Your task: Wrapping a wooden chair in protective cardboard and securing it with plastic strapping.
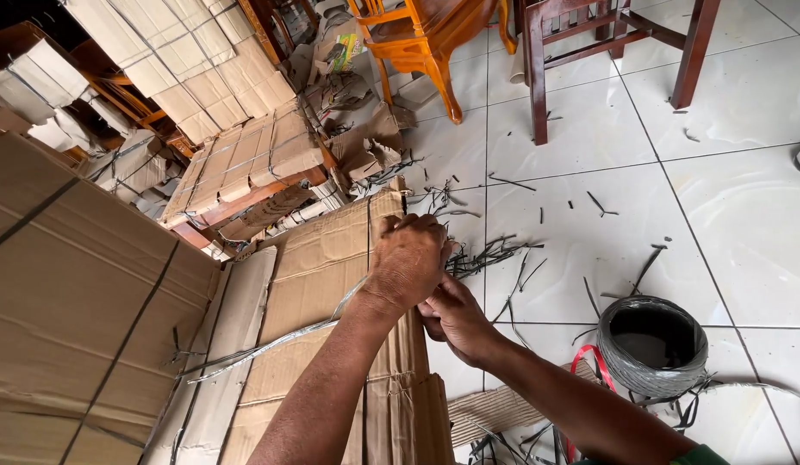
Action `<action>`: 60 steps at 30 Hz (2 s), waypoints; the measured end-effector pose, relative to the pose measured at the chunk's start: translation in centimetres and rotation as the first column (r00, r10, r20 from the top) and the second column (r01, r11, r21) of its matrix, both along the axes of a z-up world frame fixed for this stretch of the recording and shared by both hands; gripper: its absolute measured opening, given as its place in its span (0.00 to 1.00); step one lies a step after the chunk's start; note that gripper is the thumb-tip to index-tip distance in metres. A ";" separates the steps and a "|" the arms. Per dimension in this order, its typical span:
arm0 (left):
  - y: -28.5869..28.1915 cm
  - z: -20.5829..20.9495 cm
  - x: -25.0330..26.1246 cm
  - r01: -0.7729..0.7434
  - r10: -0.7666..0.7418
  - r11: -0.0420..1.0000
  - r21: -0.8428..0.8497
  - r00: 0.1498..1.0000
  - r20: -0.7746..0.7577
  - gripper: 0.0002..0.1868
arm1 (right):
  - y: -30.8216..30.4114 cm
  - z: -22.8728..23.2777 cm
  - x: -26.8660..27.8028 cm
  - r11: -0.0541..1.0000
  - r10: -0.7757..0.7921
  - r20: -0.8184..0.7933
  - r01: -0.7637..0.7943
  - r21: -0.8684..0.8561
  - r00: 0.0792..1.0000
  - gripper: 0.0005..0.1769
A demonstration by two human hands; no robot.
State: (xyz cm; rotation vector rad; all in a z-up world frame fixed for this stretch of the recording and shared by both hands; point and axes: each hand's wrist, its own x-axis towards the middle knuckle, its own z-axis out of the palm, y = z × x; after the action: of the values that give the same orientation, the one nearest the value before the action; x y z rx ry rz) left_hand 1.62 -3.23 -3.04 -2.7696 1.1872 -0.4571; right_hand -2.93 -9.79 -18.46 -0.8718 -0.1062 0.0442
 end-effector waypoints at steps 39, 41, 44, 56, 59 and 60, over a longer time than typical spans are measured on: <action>6.8 -5.9 -3.7 -0.372 0.044 0.785 -0.496 0.832 -0.553 0.28 | -1.4 0.1 -0.1 0.987 -0.149 -0.108 0.155 0.050 0.983 0.16; 6.7 -5.9 -3.7 -0.377 0.030 0.777 -0.505 0.823 -0.568 0.25 | -1.8 0.1 -0.1 0.973 -0.231 -0.117 0.226 -0.055 0.966 0.13; 6.7 -5.8 -3.8 -0.394 0.043 0.774 -0.496 0.814 -0.579 0.22 | -2.3 1.8 -1.1 0.969 -0.235 -0.106 0.223 -0.110 0.966 0.12; 7.1 -5.5 -4.0 -0.391 -0.001 0.758 -0.522 0.800 -0.600 0.21 | -3.3 3.0 -2.7 0.791 -0.032 -0.036 0.003 -0.611 0.999 0.18; 7.2 -5.2 -4.1 -0.388 -0.001 0.756 -0.527 0.804 -0.594 0.20 | -2.6 1.2 -1.7 0.777 -0.116 -0.007 0.086 -0.624 0.993 0.12; 7.2 -5.3 -4.1 -0.391 0.001 0.754 -0.527 0.804 -0.595 0.20 | -2.7 1.4 -1.8 0.777 -0.113 -0.008 0.084 -0.624 0.994 0.12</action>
State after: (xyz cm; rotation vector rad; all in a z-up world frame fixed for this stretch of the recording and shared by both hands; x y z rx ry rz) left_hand -2.49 3.96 -8.30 -3.7739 0.8719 0.0353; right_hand -4.75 -12.47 -17.09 -1.5461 0.0020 -0.0017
